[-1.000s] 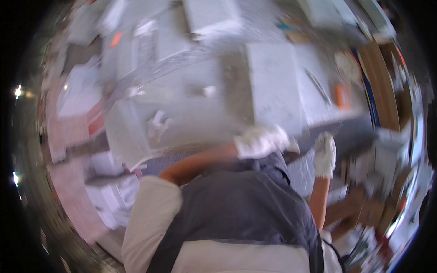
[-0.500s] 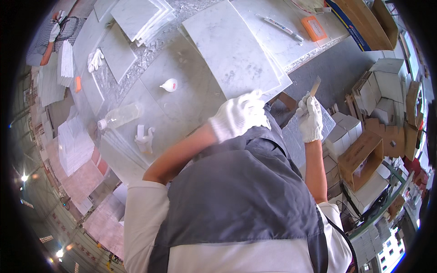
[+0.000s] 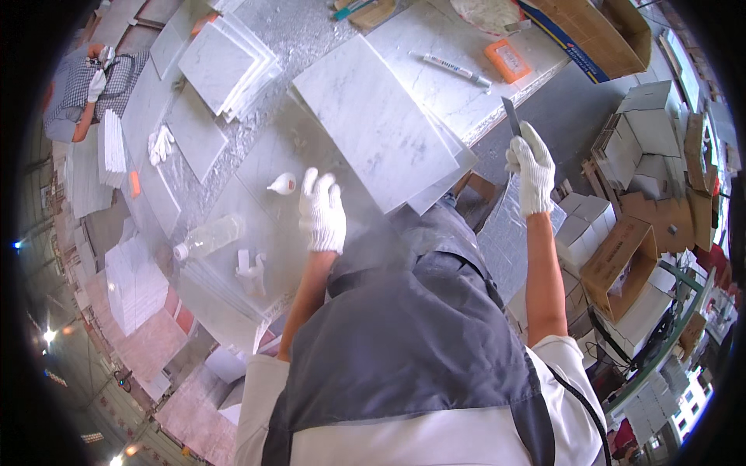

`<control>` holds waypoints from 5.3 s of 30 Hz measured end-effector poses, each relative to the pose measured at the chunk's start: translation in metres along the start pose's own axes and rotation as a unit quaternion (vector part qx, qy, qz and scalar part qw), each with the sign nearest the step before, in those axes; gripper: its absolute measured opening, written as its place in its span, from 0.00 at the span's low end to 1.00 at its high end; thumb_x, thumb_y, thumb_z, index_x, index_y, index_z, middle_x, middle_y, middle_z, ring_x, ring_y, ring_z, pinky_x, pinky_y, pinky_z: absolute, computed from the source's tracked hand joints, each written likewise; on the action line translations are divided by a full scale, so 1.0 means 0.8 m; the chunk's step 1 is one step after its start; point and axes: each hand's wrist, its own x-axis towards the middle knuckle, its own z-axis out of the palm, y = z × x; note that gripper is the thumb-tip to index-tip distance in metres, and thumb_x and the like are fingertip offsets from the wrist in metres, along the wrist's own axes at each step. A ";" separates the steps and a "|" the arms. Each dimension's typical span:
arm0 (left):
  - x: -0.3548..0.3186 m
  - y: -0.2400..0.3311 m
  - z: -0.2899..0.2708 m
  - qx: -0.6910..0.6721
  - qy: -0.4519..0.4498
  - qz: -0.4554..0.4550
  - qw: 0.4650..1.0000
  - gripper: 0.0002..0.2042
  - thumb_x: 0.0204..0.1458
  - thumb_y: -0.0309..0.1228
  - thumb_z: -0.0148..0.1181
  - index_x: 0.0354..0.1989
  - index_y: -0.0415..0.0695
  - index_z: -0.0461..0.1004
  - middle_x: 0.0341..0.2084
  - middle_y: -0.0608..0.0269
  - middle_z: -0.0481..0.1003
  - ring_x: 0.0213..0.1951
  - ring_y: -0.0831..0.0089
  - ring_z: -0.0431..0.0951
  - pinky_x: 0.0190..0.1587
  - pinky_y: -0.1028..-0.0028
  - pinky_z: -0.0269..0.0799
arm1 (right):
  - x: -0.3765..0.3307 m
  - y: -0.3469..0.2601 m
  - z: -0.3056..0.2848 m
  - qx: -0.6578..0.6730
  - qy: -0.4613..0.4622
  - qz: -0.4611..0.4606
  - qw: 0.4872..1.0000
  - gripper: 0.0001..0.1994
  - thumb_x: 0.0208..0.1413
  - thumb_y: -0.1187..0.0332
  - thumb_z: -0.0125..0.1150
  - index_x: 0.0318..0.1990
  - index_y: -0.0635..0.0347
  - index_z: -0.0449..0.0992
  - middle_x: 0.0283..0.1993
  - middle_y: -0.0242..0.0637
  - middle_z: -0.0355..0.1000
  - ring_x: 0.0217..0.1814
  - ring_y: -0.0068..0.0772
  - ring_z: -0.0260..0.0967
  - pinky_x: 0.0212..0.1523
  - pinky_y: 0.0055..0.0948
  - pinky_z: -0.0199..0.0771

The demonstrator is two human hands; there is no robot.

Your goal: The person repeatedly scrapes and wipes white rectangular tiles on a workbench using a metal scraper and a white cloth. They handle multiple tiles one at a time, scraping surfaces and wiping away residue, then placing cleaned tiles aside. The person also briefly adjusts their head-mounted camera near the end.

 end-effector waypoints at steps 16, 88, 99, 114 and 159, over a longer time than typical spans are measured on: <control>-0.027 0.040 -0.008 -0.190 0.012 -0.263 0.946 0.18 0.60 0.33 0.62 0.55 0.36 0.72 0.54 0.51 0.74 0.55 0.62 0.75 0.59 0.66 0.70 | 0.237 -0.079 0.102 -0.326 0.022 -0.263 0.908 0.15 0.58 0.59 0.61 0.50 0.53 0.83 0.47 0.45 0.80 0.51 0.46 0.78 0.52 0.34 0.74; 0.021 -0.117 -0.004 -0.196 0.100 -0.237 0.946 0.19 0.53 0.36 0.70 0.48 0.38 0.76 0.45 0.56 0.76 0.50 0.64 0.74 0.57 0.64 0.67 | -0.079 -0.017 0.029 -0.055 -0.085 0.046 0.994 0.17 0.64 0.66 0.62 0.57 0.63 0.78 0.35 0.27 0.76 0.31 0.16 0.72 0.30 0.17 0.73; 0.037 -0.121 -0.014 -0.332 0.071 -0.214 0.916 0.14 0.53 0.31 0.71 0.44 0.38 0.77 0.40 0.61 0.78 0.43 0.73 0.76 0.47 0.70 0.73 | -0.205 0.037 0.068 -0.043 0.045 0.050 0.997 0.16 0.63 0.68 0.63 0.56 0.63 0.78 0.34 0.27 0.75 0.31 0.16 0.71 0.31 0.18 0.73; 0.010 -0.012 -0.046 -0.428 0.017 -0.133 0.894 0.10 0.57 0.24 0.65 0.46 0.38 0.74 0.44 0.62 0.78 0.45 0.76 0.77 0.52 0.73 0.73 | -0.198 0.067 0.072 -0.301 0.090 -0.257 0.914 0.14 0.60 0.68 0.64 0.52 0.58 0.80 0.39 0.37 0.79 0.37 0.31 0.77 0.40 0.29 0.77; 0.014 0.036 -0.049 -0.492 -0.118 -0.106 0.856 0.17 0.58 0.24 0.65 0.54 0.40 0.69 0.46 0.63 0.75 0.46 0.78 0.76 0.52 0.74 0.73 | -0.176 0.040 0.096 0.015 -0.017 0.121 0.992 0.12 0.58 0.67 0.66 0.46 0.64 0.79 0.30 0.30 0.77 0.29 0.16 0.72 0.30 0.19 0.72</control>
